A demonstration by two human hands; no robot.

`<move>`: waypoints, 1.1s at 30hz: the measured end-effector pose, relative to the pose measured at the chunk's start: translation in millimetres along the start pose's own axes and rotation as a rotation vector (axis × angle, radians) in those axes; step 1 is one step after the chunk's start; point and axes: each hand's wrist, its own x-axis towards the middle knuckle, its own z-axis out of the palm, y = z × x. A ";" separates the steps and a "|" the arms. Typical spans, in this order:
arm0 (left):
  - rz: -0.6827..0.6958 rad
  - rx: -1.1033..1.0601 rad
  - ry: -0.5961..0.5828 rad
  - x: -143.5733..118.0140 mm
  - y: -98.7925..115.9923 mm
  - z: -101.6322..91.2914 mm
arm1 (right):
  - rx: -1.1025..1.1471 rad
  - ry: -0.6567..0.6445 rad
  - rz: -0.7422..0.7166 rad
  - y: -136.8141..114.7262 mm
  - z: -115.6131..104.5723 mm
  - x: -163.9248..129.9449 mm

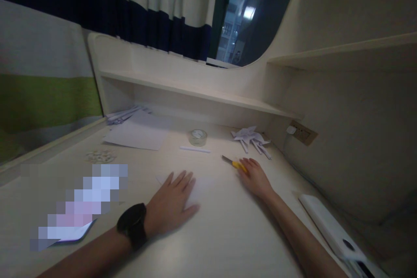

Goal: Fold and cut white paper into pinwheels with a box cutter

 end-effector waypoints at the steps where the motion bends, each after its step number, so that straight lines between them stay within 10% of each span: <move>1: 0.000 -0.010 0.004 -0.6 -0.4 -0.1 | -0.006 -0.016 0.031 7.9 0.2 0.6; 15: 0.025 -0.055 0.008 -2.1 9.8 -19.9 | 0.101 0.031 0.223 -11.4 -3.3 -8.5; 23: 0.091 -0.021 0.031 -3.1 9.4 -7.5 | 0.535 -0.172 -0.002 -74.0 -16.6 -5.7; 33: 0.159 -0.101 0.041 -6.2 4.3 -18.2 | 0.650 -0.353 -0.090 -74.4 -10.3 5.9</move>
